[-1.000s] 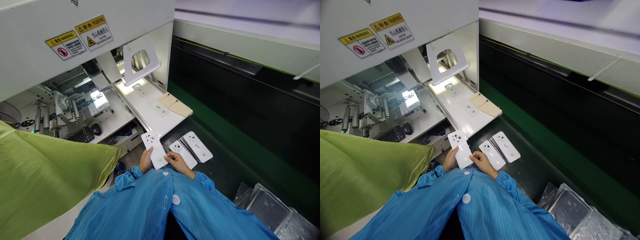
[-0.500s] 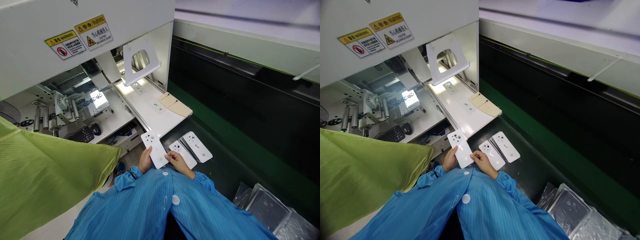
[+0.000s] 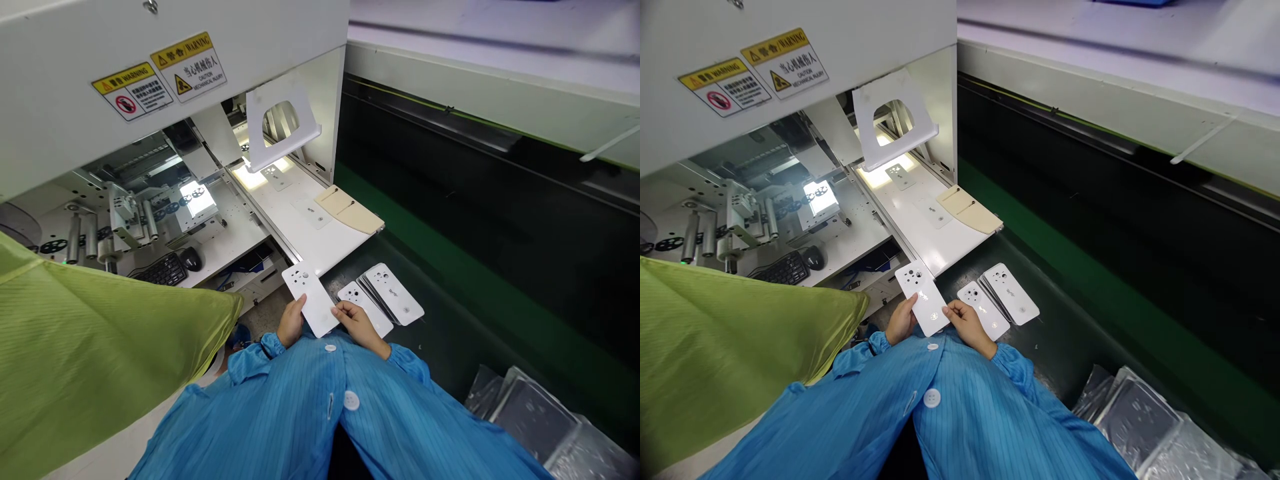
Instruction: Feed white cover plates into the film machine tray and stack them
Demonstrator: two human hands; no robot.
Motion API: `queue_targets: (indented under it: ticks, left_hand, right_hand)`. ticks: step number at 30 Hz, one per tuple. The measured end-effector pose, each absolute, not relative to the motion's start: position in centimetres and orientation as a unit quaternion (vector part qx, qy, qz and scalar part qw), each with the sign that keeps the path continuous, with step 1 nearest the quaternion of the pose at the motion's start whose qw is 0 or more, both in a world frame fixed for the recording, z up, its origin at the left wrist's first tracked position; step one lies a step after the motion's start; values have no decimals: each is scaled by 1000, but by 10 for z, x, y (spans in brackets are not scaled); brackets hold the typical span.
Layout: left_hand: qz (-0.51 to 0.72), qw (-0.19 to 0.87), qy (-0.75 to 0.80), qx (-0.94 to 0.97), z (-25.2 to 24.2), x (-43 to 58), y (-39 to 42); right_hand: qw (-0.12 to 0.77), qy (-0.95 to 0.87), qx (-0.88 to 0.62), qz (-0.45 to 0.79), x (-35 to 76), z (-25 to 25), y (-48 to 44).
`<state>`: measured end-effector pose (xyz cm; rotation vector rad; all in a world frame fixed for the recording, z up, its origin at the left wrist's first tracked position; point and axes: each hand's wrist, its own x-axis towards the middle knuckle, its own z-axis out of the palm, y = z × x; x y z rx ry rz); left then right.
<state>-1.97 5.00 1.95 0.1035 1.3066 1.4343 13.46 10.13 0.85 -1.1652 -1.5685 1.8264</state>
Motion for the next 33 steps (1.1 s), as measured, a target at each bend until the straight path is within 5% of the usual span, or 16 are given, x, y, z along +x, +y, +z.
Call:
queue_targets:
  ticks: [10,18,33]
  left_hand:
    - [438,556,636,308,15,-31,44]
    - [410,535,655,340,11,-29,47]
    - [405,537,646,360,13,-27,46]
  right_hand:
    - [281,-599,-457,594,141,1,103]
    - [297,-824,-344,339,146,16,100]
    - [267,-854,-330,302,145,14,99]
